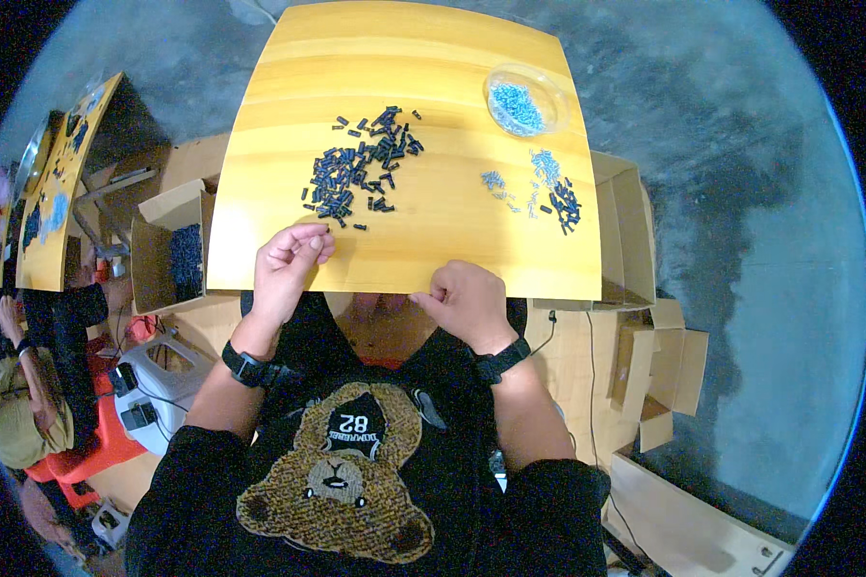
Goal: Assembling small black plastic components by hand at a table.
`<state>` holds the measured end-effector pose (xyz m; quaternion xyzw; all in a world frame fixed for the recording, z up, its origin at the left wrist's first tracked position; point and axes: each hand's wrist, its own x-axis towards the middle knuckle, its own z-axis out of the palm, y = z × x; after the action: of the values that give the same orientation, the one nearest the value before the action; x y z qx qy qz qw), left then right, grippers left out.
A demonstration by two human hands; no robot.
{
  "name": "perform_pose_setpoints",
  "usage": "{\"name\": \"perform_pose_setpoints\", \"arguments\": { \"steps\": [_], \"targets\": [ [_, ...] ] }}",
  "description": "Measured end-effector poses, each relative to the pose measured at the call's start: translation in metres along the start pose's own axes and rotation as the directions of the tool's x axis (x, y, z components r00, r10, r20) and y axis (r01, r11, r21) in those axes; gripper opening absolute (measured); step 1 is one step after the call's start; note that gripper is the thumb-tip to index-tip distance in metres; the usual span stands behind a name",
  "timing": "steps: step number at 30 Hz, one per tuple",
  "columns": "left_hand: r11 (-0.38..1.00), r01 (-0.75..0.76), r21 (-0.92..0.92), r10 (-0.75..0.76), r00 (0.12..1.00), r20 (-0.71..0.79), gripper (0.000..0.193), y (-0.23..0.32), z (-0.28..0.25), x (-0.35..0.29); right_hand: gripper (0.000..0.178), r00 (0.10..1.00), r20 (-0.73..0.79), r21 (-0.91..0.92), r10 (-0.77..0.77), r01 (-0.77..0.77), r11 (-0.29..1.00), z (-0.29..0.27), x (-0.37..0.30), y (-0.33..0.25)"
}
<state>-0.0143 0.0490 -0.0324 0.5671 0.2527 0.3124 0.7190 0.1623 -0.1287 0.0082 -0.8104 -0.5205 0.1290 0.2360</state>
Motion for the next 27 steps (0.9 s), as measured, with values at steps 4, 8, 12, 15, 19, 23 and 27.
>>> {"name": "perform_pose_setpoints", "arguments": {
  "steps": [4,8,12,15,19,23,27],
  "targets": [
    [0.999,0.045,-0.001,-0.045,0.999,0.004,0.019,0.006,0.001,0.000,0.027,1.000,0.027,0.057,-0.002,0.000,0.998,0.002,0.004,0.015],
    [0.999,0.053,-0.002,-0.053,0.999,0.010,0.019,0.007,-0.004,0.002,0.022,0.992,0.097,0.183,0.077,-0.094,0.979,-0.001,0.009,0.016],
    [0.999,0.046,-0.022,-0.045,0.999,0.023,0.019,0.008,-0.003,0.003,0.018,0.972,0.165,0.464,0.164,-0.224,0.857,-0.002,0.009,0.026],
    [1.000,0.026,-0.007,-0.025,0.999,0.032,0.019,0.006,-0.004,0.003,0.013,0.948,0.253,0.598,0.192,-0.309,0.740,-0.013,0.010,0.024],
    [0.999,0.050,-0.018,-0.049,0.999,0.023,0.019,0.006,-0.004,0.002,0.012,0.955,0.054,0.649,0.293,-0.257,0.716,-0.026,0.014,0.036],
    [0.999,0.049,-0.020,-0.048,0.998,0.031,0.019,0.008,-0.002,0.003,0.012,0.890,-0.214,0.466,0.402,-0.269,0.843,-0.044,0.028,0.079],
    [0.998,0.044,-0.041,-0.043,0.999,0.023,0.020,0.006,-0.006,0.003,0.008,0.899,-0.337,0.179,0.278,-0.229,0.957,-0.057,0.046,0.093]
  ]
}}
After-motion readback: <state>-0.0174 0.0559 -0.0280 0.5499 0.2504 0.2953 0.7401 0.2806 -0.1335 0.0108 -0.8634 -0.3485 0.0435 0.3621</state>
